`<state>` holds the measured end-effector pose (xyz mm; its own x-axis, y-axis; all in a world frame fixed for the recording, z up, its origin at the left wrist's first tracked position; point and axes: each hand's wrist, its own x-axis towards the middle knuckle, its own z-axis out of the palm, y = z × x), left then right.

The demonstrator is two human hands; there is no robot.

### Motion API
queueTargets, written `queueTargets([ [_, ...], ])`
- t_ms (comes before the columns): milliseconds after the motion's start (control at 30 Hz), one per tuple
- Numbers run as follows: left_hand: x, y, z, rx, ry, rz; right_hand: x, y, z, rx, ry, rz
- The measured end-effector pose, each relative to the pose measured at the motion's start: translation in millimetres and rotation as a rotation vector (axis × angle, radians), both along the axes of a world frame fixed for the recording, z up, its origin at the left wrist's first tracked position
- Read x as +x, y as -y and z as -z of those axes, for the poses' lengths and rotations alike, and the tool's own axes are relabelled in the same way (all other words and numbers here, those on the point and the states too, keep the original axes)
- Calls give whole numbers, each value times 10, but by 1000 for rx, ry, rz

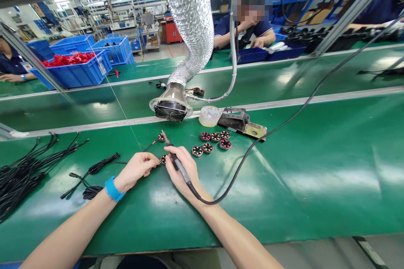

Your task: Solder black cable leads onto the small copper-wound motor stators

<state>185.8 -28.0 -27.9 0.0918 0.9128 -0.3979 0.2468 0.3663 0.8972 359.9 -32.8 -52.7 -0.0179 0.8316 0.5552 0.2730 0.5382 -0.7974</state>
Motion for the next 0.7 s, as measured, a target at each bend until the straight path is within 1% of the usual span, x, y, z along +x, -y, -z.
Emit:
queueTargets([
  [100,13,6,-21,-12,-8,2,60,58,-40,53,-4,157],
  [167,22,10,-35,-16,-17,-2,102,96,-43,79,-14,204],
  [400,40,27,-64,-21,-21,-3,157,158,-45,140,-53,142],
  [567,41,31,-64,-13,-24,3,141,149,-74,147,-49,114],
  [700,38,26,-59,-8,-33,12,138,140,-64,141,-34,98],
])
